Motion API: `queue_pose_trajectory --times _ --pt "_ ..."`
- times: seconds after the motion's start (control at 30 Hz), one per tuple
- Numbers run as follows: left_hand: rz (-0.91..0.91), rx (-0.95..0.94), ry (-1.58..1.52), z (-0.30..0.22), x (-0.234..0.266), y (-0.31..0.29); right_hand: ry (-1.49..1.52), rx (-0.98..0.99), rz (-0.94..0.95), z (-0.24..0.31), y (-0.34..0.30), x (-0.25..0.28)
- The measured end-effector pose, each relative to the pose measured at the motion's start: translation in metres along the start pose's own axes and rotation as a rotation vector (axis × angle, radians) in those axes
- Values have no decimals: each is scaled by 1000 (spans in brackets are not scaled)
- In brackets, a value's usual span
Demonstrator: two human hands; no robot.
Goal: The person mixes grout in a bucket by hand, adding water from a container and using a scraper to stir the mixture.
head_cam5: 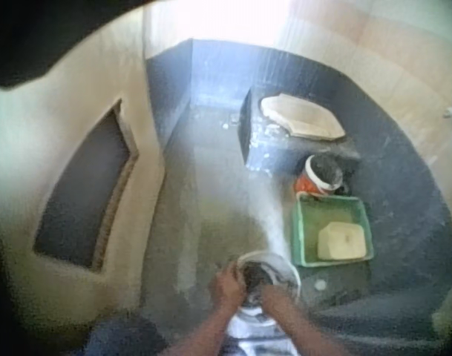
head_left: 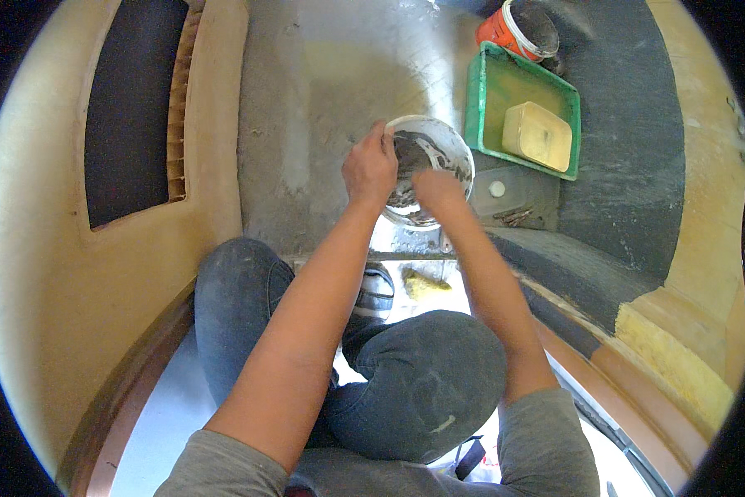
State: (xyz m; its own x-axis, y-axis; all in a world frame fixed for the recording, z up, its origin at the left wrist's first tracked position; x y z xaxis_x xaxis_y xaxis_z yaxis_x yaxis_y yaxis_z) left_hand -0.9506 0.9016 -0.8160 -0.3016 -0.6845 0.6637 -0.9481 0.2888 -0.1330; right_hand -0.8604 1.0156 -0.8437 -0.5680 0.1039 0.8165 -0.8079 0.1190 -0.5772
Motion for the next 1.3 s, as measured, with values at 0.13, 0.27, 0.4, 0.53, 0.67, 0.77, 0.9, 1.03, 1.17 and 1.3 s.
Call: queue_pose_trajectory --times 0.13,0.27,0.4,0.53,0.67,0.77,0.9,1.03,1.17,1.3 --pt "-11 31 22 10 6 1 56 -36 23 14 -4 8" --pt "-21 89 24 12 5 -2 101 -97 -12 4 -19 6" --pt "-29 91 13 7 6 -4 144 -194 -44 -1 -23 7" --pt "-39 87 19 16 6 -4 212 -337 -19 -6 -11 -2" --pt "-2 83 33 8 3 -3 13 -115 91 -17 34 17" --pt "-20 60 14 5 7 -3 -127 30 158 -8 73 13" --pt "-66 49 3 6 9 -3 -188 88 330 5 95 5" --pt "-61 41 3 -2 5 -3 -87 25 54 -10 86 14" --pt "-33 83 31 18 2 -4 118 -175 -72 -11 13 90" --pt "-26 94 19 14 0 -3 540 -255 -180 -43 -59 105"
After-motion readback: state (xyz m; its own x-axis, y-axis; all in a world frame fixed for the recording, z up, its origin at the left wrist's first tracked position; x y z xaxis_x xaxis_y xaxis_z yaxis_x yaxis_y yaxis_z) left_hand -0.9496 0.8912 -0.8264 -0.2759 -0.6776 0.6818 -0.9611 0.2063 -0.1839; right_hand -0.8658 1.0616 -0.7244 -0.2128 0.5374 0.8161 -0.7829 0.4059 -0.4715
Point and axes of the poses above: each hand's wrist, its own y-axis towards the middle knuckle, its own x-axis out of the back of the hand, z = x × y, the point moved 7 cm from there along y, towards the middle knuckle, and after that the axes turned 3 degrees about -x, right-handed, at the moved point
